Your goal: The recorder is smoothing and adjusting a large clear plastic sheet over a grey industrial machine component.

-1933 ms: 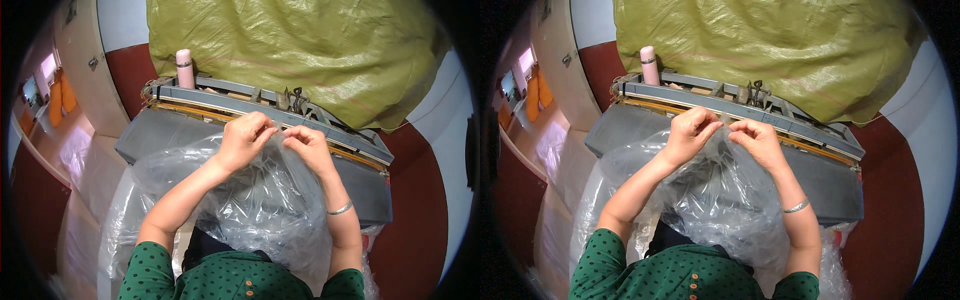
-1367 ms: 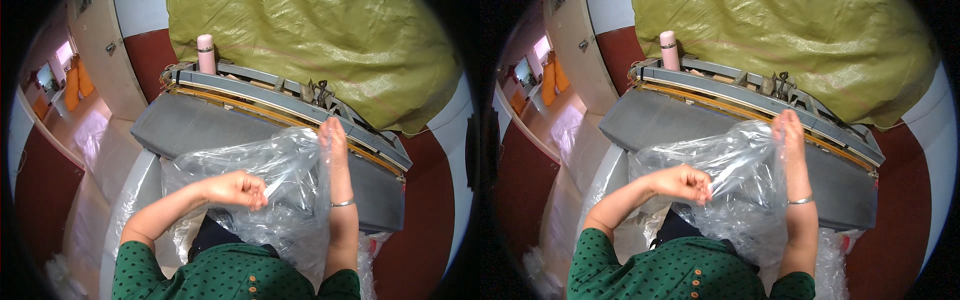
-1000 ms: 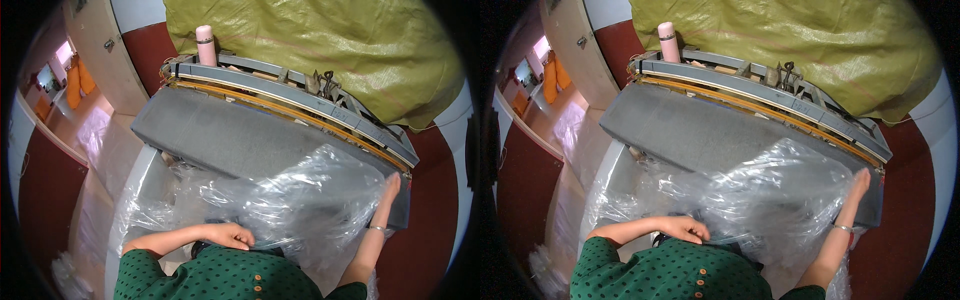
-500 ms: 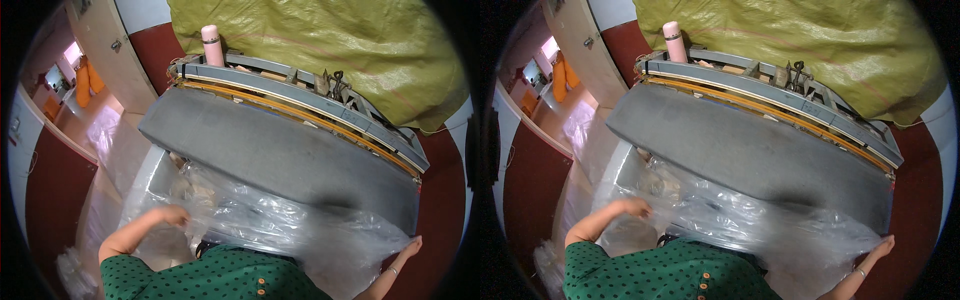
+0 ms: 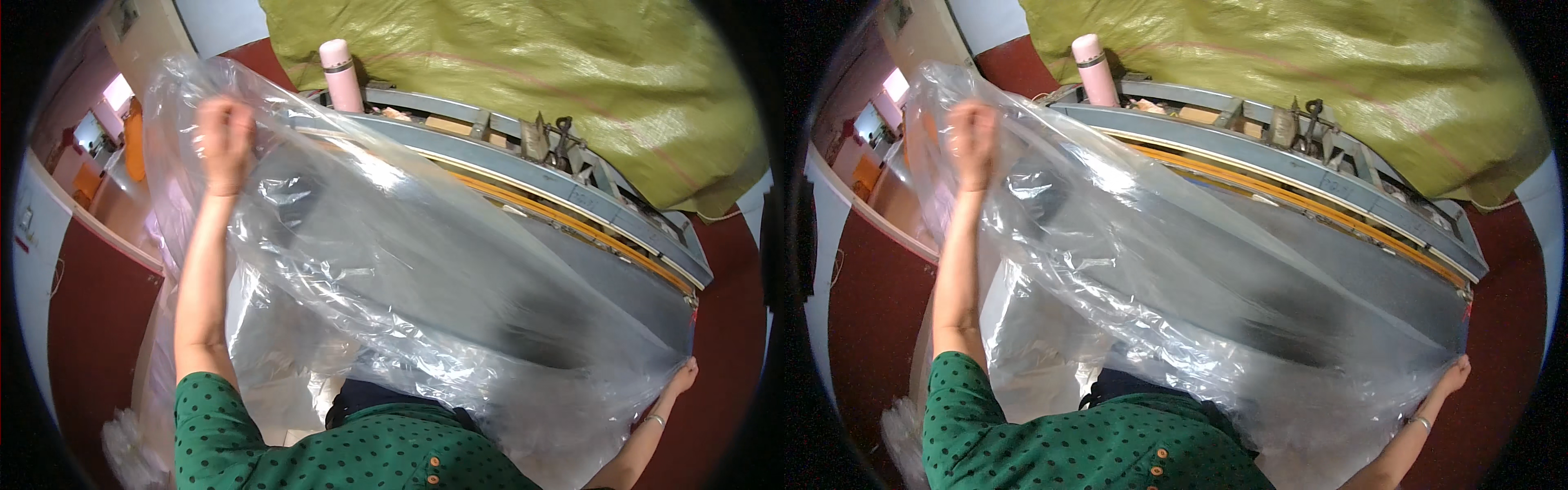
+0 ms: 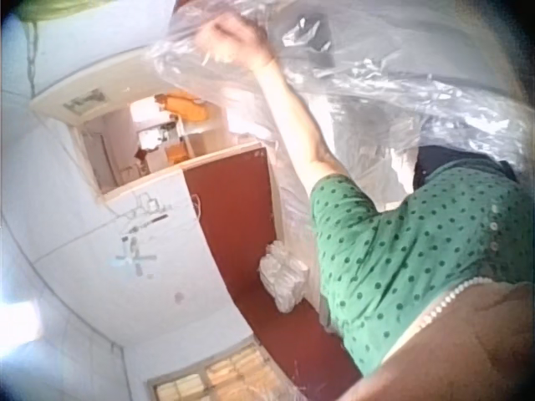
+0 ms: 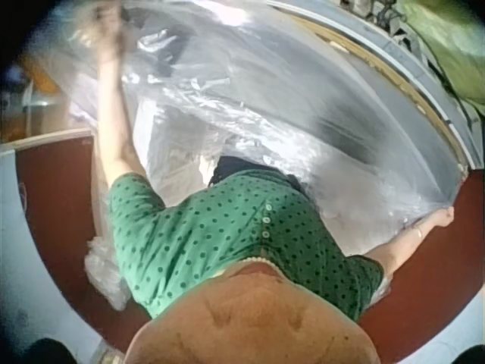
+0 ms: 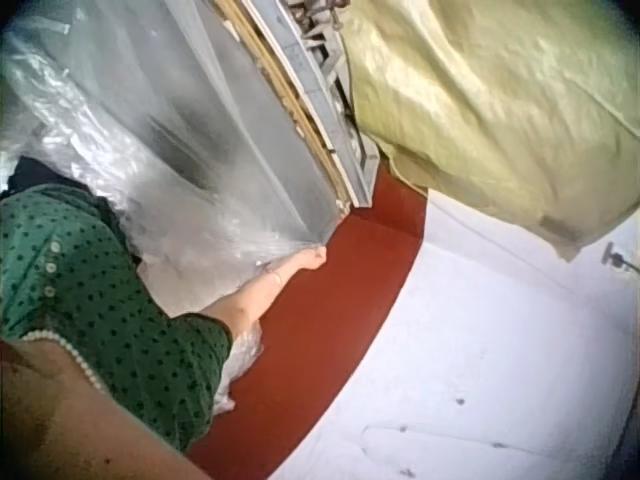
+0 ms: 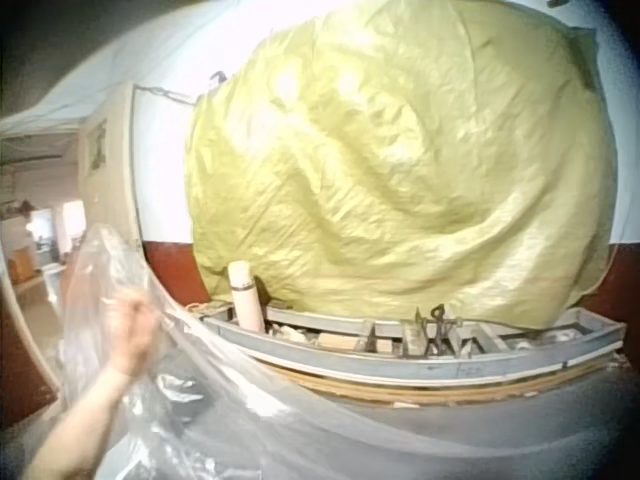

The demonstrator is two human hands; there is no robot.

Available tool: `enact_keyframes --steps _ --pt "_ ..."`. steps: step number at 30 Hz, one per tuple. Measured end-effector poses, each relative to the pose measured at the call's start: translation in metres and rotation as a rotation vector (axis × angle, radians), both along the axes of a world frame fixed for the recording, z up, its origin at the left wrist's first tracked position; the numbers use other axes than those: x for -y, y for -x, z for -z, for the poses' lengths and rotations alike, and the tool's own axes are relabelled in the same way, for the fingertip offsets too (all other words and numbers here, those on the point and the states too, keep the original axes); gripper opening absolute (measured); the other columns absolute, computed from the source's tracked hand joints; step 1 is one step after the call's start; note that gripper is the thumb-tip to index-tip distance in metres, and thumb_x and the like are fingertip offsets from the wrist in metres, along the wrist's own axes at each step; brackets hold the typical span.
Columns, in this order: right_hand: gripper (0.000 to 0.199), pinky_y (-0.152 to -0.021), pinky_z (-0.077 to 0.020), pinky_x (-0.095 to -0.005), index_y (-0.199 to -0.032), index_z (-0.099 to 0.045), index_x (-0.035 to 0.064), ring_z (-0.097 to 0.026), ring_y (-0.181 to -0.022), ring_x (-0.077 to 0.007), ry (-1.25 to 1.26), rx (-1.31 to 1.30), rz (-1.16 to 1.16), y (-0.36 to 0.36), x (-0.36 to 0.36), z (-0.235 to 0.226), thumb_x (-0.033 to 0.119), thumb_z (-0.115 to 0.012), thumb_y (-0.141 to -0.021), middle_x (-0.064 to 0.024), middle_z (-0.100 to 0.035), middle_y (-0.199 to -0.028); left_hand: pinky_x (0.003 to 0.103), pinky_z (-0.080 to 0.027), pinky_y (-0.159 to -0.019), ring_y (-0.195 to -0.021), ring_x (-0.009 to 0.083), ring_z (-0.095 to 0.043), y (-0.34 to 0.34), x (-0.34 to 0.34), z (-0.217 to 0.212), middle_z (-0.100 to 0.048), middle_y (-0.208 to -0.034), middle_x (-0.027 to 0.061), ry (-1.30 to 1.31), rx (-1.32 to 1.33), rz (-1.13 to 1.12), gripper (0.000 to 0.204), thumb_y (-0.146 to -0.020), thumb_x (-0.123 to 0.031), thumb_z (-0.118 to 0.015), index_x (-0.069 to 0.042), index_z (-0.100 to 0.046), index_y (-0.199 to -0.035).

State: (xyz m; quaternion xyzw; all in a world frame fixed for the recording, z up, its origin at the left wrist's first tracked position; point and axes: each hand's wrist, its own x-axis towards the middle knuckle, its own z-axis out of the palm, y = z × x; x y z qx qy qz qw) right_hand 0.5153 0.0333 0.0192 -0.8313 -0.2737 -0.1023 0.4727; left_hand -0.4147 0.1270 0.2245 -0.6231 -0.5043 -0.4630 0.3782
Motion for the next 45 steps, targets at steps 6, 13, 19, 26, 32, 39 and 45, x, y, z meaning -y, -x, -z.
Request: enact_keyframes --steps 6,13,19,26,32,39,45 --pt "0.038 -0.079 -0.039 -0.0329 -0.101 -0.052 -0.0038 -0.053 -0.089 -0.0262 0.179 0.06 -0.195 -0.032 -0.012 0.022 0.029 -0.044 -0.085 -0.0167 -0.057 -0.099 0.04 -0.032 -0.092 -0.11 0.0344 -0.038 0.144 0.004 0.177 -0.043 -0.115 0.0221 0.988 0.452 -0.591 0.044 -0.07 -0.025 -0.062 0.0 -0.05 -0.104" --pt "0.039 -0.078 -0.0388 -0.0343 -0.102 -0.052 -0.0017 -0.052 -0.087 -0.0301 0.264 0.213 -0.12 -0.022 -0.026 0.026 0.032 -0.046 -0.084 -0.0173 -0.056 -0.099 0.044 -0.022 -0.098 -0.122 0.0264 -0.028 0.113 -0.037 0.18 -0.034 -0.13 0.0093 1.031 0.258 -0.278 0.049 -0.081 -0.044 -0.045 -0.015 -0.043 -0.12" --pt "0.028 -0.077 -0.0416 -0.0308 -0.095 -0.059 0.0034 -0.056 -0.085 -0.0222 0.111 0.142 -0.159 0.035 -0.036 0.003 0.026 -0.047 -0.082 -0.0102 -0.06 -0.091 0.033 -0.032 -0.093 -0.111 0.0258 -0.043 0.127 -0.1 0.194 -0.048 -0.118 0.0125 0.89 0.255 -0.293 0.05 -0.078 -0.043 -0.049 -0.01 -0.049 -0.116" --pt "0.034 -0.067 -0.0423 -0.0356 -0.08 -0.057 0.0004 -0.057 -0.076 -0.0309 -0.042 0.178 -0.117 0.058 -0.052 -0.008 0.034 -0.059 -0.074 -0.0179 -0.059 -0.081 0.032 -0.04 -0.082 -0.092 0.0252 -0.054 0.064 -0.117 0.179 -0.058 -0.099 0.013 0.321 0.437 -0.194 0.028 -0.083 -0.019 -0.046 -0.001 -0.056 -0.102" --pt "0.032 -0.062 -0.0408 -0.0346 -0.075 -0.056 0.0001 -0.053 -0.065 -0.0284 0.0 0.103 -0.12 0.037 -0.023 -0.004 0.032 -0.055 -0.078 -0.0176 -0.056 -0.071 0.023 -0.039 -0.067 -0.076 0.0117 -0.053 -0.307 0.002 0.113 -0.059 -0.086 0.0065 1.201 0.882 1.122 0.024 -0.083 -0.027 -0.052 -0.004 -0.057 -0.085" --pt "0.027 -0.056 -0.0382 -0.0299 -0.07 -0.053 -0.0012 -0.044 -0.055 -0.0149 -0.172 0.014 -0.254 0.033 -0.041 0.005 0.025 -0.056 -0.078 -0.0085 -0.049 -0.057 0.034 -0.028 -0.097 -0.118 0.0275 -0.033 -0.493 0.147 0.159 -0.031 -0.129 0.0172 1.592 -0.061 1.762 0.054 -0.082 -0.018 -0.052 0.0 -0.027 -0.127" --pt "0.025 -0.053 -0.0363 -0.0257 -0.068 -0.053 0.0001 -0.042 -0.055 -0.0099 -0.19 -0.147 -0.315 0.037 -0.032 -0.002 0.022 -0.056 -0.079 -0.0012 -0.048 -0.057 0.029 -0.038 -0.086 -0.11 0.0256 -0.041 -0.499 0.139 0.196 -0.043 -0.12 0.0157 2.004 0.032 1.457 0.05 -0.078 -0.019 -0.058 -0.001 -0.038 -0.121"
